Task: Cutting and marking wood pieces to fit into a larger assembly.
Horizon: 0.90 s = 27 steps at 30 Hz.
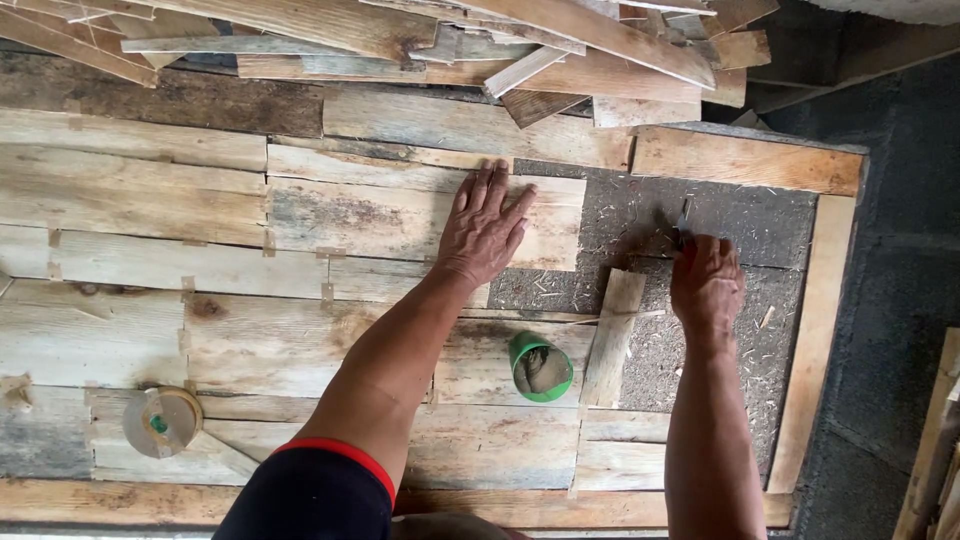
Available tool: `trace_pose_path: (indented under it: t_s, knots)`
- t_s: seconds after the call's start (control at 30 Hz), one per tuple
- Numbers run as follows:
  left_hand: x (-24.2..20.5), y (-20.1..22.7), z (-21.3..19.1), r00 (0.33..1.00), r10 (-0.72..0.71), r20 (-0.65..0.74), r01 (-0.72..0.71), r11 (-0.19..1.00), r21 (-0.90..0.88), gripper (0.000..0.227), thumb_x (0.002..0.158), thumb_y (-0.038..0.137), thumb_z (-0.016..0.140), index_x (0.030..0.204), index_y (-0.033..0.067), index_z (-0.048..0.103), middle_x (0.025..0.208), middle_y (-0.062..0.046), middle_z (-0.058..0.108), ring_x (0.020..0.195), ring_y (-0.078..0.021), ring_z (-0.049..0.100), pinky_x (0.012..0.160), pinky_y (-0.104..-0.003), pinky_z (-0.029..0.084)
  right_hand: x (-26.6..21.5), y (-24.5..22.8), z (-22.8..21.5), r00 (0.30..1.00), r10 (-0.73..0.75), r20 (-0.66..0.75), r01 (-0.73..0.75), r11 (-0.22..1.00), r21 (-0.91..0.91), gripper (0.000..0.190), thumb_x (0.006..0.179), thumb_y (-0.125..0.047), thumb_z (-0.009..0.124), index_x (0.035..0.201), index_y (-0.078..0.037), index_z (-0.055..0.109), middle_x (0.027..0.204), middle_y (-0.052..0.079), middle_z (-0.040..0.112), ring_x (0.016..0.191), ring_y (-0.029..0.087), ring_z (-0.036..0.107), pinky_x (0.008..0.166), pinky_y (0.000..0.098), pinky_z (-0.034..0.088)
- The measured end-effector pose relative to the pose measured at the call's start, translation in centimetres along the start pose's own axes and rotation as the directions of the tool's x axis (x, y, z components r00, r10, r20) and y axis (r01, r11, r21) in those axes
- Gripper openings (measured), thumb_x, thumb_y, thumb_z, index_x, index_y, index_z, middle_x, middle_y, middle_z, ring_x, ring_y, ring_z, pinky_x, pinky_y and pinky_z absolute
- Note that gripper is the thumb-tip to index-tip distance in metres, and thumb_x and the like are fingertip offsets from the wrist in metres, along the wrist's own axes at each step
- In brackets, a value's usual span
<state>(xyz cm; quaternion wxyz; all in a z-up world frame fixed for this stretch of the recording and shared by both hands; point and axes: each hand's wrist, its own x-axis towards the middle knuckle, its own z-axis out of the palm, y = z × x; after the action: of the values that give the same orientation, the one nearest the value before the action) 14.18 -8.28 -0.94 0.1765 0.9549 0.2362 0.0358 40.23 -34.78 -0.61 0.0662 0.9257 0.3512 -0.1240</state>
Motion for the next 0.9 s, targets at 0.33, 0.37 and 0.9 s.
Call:
trace_pose_path:
  t_s: [0.33,0.37,0.9]
  knots:
    - [0.0,0.1,-0.3,1.000,0.004,-0.026,-0.005,0.999,-0.039,0.056,0.103,0.038,0.054,0.157,0.0244,0.045,0.165,-0.025,0.028,0.154,-0.0430,0.023,0.126,-0.053,0.019,2.9,-11.9,-5.8,0.958,-0.262,0.117,0.233,0.948,0.216,0.036,0.110,-0.037,0.038,0.137,-0.022,0.057,0.116,0.008,0.068,0.079,0.020,0.066,0.062,0.0364,0.059]
    - [0.1,0.1,-0.4,1.000,-0.007,-0.001,0.007,0.999,-0.041,0.054,0.103,0.038,0.053,0.155,0.0249,0.046,0.165,-0.024,0.029,0.154,-0.0427,0.024,0.125,-0.053,0.019,3.8,-12.2,-4.7,0.930,-0.362,0.065,0.349,0.925,0.152,0.037,0.112,-0.035,0.036,0.137,-0.022,0.060,0.119,0.007,0.070,0.083,0.020,0.067,0.068,0.0357,0.059]
    - [0.3,0.2,-0.8,0.999,-0.021,0.044,0.023,0.999,-0.045,0.052,0.103,0.039,0.052,0.153,0.0238,0.049,0.163,-0.023,0.031,0.153,-0.0420,0.024,0.124,-0.053,0.021,6.4,-16.1,-5.3,0.776,-0.629,0.044,0.626,0.761,-0.168,0.033,0.114,-0.025,0.043,0.138,-0.028,0.065,0.123,-0.004,0.074,0.090,0.018,0.070,0.084,0.0352,0.057]
